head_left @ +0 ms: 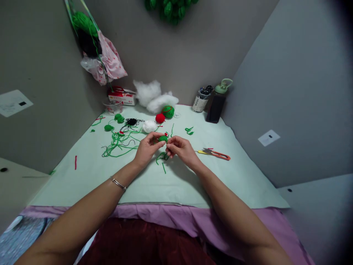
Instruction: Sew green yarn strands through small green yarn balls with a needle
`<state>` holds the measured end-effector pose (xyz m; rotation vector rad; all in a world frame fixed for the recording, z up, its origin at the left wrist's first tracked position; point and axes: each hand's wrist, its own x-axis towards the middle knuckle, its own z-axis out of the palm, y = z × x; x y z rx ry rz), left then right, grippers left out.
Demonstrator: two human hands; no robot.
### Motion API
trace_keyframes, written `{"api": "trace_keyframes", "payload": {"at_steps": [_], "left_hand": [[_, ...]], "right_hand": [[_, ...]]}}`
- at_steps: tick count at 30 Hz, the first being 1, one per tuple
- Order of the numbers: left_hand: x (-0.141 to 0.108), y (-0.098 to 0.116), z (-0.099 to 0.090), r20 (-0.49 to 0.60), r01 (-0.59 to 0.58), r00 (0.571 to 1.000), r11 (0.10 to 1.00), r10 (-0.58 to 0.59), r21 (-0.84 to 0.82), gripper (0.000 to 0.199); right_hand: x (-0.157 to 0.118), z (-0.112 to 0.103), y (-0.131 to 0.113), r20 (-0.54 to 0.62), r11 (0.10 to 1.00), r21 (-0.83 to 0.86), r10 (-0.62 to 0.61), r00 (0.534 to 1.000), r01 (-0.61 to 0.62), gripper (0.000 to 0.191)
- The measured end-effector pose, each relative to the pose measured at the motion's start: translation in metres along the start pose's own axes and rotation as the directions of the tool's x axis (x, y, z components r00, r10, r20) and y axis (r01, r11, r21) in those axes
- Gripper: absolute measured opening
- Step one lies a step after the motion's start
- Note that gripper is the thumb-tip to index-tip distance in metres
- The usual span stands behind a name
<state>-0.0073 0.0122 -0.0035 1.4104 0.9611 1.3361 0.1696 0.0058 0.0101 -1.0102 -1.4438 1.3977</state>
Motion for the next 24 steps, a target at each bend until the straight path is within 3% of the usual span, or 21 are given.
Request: {"api": "trace_keyframes", "payload": {"at_steps": [4, 9, 24], "left_hand": [[-0.0001, 0.0036, 0.0003, -0.016, -0.027, 1.0, 1.0, 0.027, 0.016, 0.028], [-0.0005, 0.0032, 0.0002, 0.004, -0.003, 1.0, 1.0, 0.003, 0.009, 0.03], [0.0016, 0.0002, -0.0011, 0.026, 0.091, 0.996, 0.979, -0.088, -0.184, 0.033]], "right_hand": [[0.0001, -0.0025, -0.0012, 0.019, 1.0, -0.026, 0.009, 1.0, -0.008, 0.031], [-0.0005, -0.0015, -0.0047, -0.028, 0.993, -0.089, -0.085, 0.996, 0.082, 0.026], [-0.0036, 0.0009, -0.0069, -0.031, 0.984, -0.141, -0.118, 0.993, 0.112, 0.023]]}}
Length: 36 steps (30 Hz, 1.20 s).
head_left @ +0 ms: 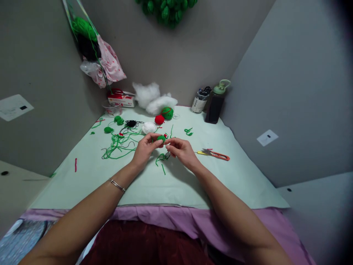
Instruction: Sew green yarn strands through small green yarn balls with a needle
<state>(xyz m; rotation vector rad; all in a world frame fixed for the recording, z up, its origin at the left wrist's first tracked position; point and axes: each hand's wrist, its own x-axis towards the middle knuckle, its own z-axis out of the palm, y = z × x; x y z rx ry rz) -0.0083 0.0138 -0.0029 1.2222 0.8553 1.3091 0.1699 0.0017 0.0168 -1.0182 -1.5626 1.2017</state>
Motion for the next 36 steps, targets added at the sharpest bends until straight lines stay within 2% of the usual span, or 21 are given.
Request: {"api": "trace_keyframes", "payload": {"at_steps": [5, 12, 15, 19, 24, 27, 29, 33, 36], "left_hand": [[0.0, -0.002, 0.002, 0.007, 0.017, 1.0, 0.998, -0.017, -0.055, 0.033], [-0.004, 0.002, 0.004, 0.016, -0.01, 1.0, 0.999, 0.009, 0.047, 0.031], [-0.004, 0.004, 0.003, 0.0, -0.046, 0.999, 0.993, 0.047, 0.112, 0.033], [-0.002, 0.002, 0.002, -0.041, -0.109, 0.992, 0.975, 0.119, 0.195, 0.036], [-0.003, -0.004, 0.005, 0.064, -0.105, 0.994, 0.963, 0.092, 0.249, 0.024], [-0.004, -0.005, 0.005, 0.088, -0.136, 0.99, 0.941, 0.114, 0.311, 0.021], [-0.004, -0.006, 0.005, 0.108, -0.182, 0.982, 0.913, 0.152, 0.364, 0.021], [-0.004, -0.006, 0.003, 0.144, -0.23, 0.972, 0.88, 0.186, 0.416, 0.023], [-0.003, -0.006, 0.003, 0.155, -0.239, 0.97, 0.866, 0.188, 0.439, 0.024]], "right_hand": [[0.003, 0.004, 0.006, -0.035, 0.997, 0.078, 0.008, 0.999, -0.005, 0.027], [0.002, 0.005, 0.005, -0.06, 0.996, 0.09, -0.007, 0.998, 0.012, 0.029], [0.003, 0.003, 0.007, -0.04, 0.996, 0.085, 0.039, 0.998, -0.035, 0.033], [0.004, 0.001, 0.008, 0.013, 0.981, 0.158, 0.115, 0.993, -0.115, 0.037], [0.001, -0.005, 0.001, 0.056, 0.963, 0.211, 0.158, 0.986, -0.166, 0.036], [-0.001, -0.009, 0.0, 0.087, 0.982, 0.122, 0.135, 0.987, -0.145, 0.032], [-0.001, -0.008, 0.003, 0.046, 0.996, -0.012, 0.085, 0.995, -0.085, 0.027], [0.001, -0.004, 0.008, -0.072, 0.956, -0.286, -0.095, 0.993, 0.071, 0.016], [0.003, -0.006, 0.003, -0.134, 0.928, -0.334, -0.219, 0.966, 0.164, 0.012]]}}
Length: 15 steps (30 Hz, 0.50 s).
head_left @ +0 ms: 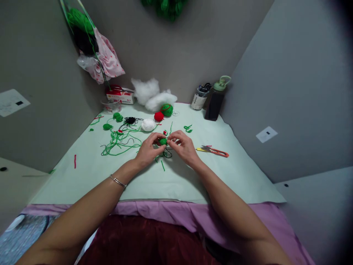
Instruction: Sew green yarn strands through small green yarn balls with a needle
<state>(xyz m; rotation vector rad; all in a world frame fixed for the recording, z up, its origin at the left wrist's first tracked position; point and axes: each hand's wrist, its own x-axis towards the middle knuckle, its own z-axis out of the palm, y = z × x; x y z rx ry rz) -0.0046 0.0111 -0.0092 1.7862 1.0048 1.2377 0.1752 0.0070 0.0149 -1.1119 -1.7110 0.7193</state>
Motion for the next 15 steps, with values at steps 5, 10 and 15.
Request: {"api": "trace_keyframes", "payload": {"at_steps": [5, 10, 15], "left_hand": [[-0.001, -0.001, -0.002, 0.038, -0.03, 0.999, 0.995, 0.026, 0.099, 0.023], [0.0, -0.003, -0.006, 0.06, 0.0, 0.998, 0.99, -0.009, 0.141, 0.025], [0.002, -0.002, -0.008, 0.046, 0.05, 0.997, 0.993, -0.055, 0.109, 0.025]], "right_hand": [[0.011, -0.03, -0.008, -0.108, 0.897, 0.423, 0.186, 0.976, -0.124, 0.021], [0.02, -0.074, -0.007, -0.011, 0.626, 0.735, 0.396, 0.918, -0.261, 0.037], [0.023, -0.103, 0.001, -0.202, 0.591, 0.804, 0.382, 0.902, -0.07, 0.026]]}}
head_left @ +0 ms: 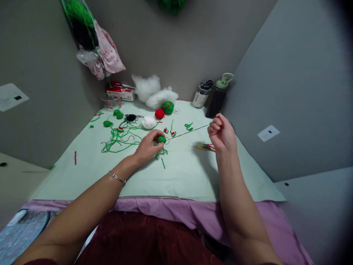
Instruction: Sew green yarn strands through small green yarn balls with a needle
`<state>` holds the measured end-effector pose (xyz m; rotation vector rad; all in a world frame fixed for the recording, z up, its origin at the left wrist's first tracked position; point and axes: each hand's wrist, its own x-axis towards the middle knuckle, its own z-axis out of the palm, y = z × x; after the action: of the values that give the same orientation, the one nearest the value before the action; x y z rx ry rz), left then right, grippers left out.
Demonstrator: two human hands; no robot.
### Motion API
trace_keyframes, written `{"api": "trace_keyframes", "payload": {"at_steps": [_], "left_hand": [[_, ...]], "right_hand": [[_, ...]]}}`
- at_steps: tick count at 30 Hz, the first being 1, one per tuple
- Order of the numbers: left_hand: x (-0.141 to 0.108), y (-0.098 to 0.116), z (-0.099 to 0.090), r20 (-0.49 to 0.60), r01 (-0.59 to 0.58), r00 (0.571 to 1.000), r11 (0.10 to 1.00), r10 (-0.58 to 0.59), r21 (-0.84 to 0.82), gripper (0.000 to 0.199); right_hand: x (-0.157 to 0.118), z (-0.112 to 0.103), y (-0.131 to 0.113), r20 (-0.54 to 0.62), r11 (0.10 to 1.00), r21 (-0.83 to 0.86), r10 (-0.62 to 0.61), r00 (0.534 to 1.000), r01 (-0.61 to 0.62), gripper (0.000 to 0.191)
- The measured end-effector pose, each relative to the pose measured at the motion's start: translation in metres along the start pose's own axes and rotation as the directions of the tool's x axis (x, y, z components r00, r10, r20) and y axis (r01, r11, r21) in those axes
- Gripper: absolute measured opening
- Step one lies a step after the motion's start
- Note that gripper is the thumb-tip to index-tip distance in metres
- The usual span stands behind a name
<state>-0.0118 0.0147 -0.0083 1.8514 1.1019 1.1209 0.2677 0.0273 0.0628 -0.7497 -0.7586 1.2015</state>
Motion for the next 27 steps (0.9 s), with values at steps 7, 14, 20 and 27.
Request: {"api": "trace_keyframes", "payload": {"at_steps": [7, 14, 20, 27], "left_hand": [[-0.002, 0.006, 0.002, 0.007, 0.025, 1.0, 0.981, -0.024, -0.193, 0.024], [-0.004, 0.007, 0.004, 0.006, -0.018, 1.0, 0.977, 0.02, -0.214, 0.024], [-0.003, 0.005, 0.004, 0.011, -0.088, 0.996, 0.994, 0.088, -0.061, 0.024], [-0.004, 0.004, 0.006, 0.058, -0.151, 0.987, 0.988, 0.15, 0.02, 0.023]], "right_hand": [[-0.012, 0.018, 0.034, 0.129, 0.934, -0.357, 0.046, 0.991, 0.003, 0.025], [-0.038, 0.044, 0.074, 0.396, 0.691, -0.712, 0.249, 0.884, 0.124, 0.026], [-0.04, 0.043, 0.069, 0.435, 0.792, -0.61, 0.297, 0.85, 0.036, 0.027], [-0.043, 0.046, 0.067, 0.473, 0.826, -0.563, 0.338, 0.813, -0.016, 0.029]]}}
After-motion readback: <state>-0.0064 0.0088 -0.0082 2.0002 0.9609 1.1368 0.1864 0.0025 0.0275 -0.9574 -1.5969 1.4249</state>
